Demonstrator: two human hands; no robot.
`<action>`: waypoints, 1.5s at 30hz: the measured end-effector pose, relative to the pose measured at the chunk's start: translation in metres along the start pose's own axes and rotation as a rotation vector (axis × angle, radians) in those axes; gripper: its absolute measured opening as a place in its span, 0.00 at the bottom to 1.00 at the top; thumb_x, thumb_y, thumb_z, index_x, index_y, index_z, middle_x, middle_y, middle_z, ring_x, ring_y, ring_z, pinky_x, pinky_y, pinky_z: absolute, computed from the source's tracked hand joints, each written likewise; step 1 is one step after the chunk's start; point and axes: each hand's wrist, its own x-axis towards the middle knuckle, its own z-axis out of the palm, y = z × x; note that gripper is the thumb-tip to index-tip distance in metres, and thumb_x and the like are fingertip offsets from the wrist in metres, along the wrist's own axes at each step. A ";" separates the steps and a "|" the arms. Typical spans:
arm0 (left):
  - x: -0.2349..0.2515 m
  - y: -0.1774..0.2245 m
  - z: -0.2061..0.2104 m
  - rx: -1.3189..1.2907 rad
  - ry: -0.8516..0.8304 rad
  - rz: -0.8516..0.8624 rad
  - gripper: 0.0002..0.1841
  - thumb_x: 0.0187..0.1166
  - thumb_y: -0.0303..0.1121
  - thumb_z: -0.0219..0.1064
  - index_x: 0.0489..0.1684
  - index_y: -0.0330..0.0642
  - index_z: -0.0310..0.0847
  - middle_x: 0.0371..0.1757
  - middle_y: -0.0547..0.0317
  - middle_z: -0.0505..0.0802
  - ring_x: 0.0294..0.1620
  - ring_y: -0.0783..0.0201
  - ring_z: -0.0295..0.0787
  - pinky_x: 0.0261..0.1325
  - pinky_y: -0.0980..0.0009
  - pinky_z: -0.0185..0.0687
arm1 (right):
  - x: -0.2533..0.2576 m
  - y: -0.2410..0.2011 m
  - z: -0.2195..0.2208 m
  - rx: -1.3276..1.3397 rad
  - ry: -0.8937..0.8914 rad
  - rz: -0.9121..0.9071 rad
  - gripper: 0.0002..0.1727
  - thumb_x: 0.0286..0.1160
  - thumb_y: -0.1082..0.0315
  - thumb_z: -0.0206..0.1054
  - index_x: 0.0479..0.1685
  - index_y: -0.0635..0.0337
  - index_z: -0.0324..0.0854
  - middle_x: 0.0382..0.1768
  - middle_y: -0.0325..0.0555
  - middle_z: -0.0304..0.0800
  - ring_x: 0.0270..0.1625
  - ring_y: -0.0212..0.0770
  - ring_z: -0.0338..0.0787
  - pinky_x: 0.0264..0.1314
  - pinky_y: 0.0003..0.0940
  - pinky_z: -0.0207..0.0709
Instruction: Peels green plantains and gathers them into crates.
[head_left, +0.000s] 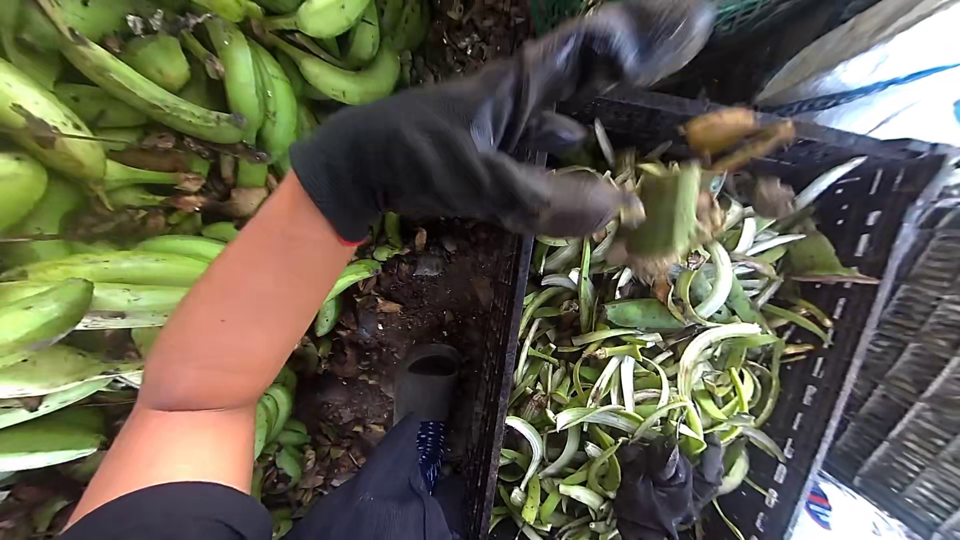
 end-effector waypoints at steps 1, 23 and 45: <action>-0.004 -0.014 -0.002 0.264 -0.025 -0.124 0.45 0.62 0.39 0.78 0.86 0.46 0.61 0.81 0.60 0.76 0.81 0.66 0.71 0.75 0.68 0.78 | 0.000 0.000 0.000 -0.011 0.002 -0.006 0.33 0.75 0.48 0.59 0.40 0.80 0.88 0.80 0.85 0.63 0.89 0.77 0.56 0.91 0.55 0.45; -0.090 -0.178 0.040 0.882 -0.023 -1.193 0.17 0.89 0.32 0.55 0.67 0.33 0.81 0.71 0.32 0.84 0.77 0.32 0.75 0.75 0.32 0.66 | 0.001 -0.004 -0.002 -0.024 -0.030 0.017 0.32 0.70 0.49 0.61 0.42 0.79 0.89 0.81 0.84 0.62 0.88 0.79 0.55 0.91 0.59 0.45; -0.098 0.163 0.140 0.537 0.018 -0.361 0.05 0.71 0.23 0.76 0.40 0.37 0.89 0.46 0.56 0.94 0.42 0.66 0.91 0.44 0.70 0.86 | 0.004 -0.029 -0.114 0.650 -0.206 -0.171 0.23 0.64 0.53 0.75 0.54 0.59 0.92 0.81 0.60 0.72 0.81 0.55 0.73 0.82 0.57 0.68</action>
